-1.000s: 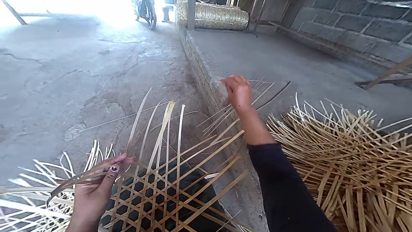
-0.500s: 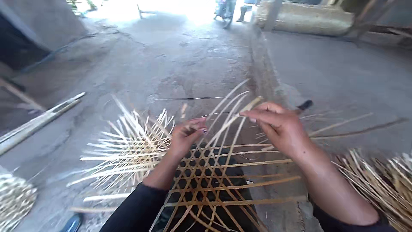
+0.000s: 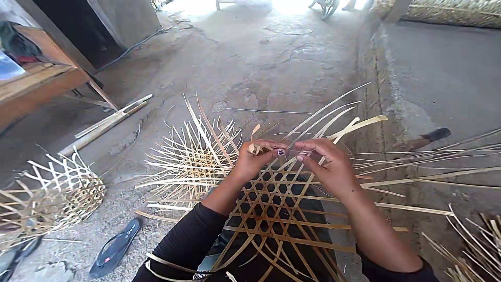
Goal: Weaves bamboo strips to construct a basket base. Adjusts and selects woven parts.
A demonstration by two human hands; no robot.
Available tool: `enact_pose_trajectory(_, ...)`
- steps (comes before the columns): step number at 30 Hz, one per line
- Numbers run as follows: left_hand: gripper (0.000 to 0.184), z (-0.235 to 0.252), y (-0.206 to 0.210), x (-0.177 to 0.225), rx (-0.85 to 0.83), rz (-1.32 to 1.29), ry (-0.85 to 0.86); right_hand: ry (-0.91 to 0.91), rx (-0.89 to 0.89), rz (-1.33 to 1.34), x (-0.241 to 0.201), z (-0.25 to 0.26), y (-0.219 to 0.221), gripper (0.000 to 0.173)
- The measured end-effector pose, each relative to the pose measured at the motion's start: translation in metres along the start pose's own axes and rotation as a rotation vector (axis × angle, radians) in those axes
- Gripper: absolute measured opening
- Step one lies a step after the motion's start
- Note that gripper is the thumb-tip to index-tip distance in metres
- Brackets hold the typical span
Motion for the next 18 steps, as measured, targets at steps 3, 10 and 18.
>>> enact_pose_trajectory(3, 0.014, 0.001, -0.003, -0.003, 0.007, -0.010, 0.000, -0.003, 0.012, 0.006, 0.012, -0.007, -0.007, 0.025)
enact_pose_trajectory(10, 0.051, 0.001, -0.002, -0.001, 0.025, -0.037, 0.047, -0.038, 0.149, -0.233, 0.025, -0.007, -0.021, 0.020)
enact_pose_trajectory(18, 0.077, -0.012, -0.020, 0.022, 0.284, 0.611, 0.153, 0.009, -0.056, -0.114, 0.059, 0.002, 0.068, 0.016)
Point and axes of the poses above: each hand's wrist, its own z-axis towards the middle knuckle, its own y-axis out of the palm, x = y × z, the point moved 9 cm from there along z, towards the middle knuckle, and after that the axes turned 7 degrees about -z, right-handed, at the moved point
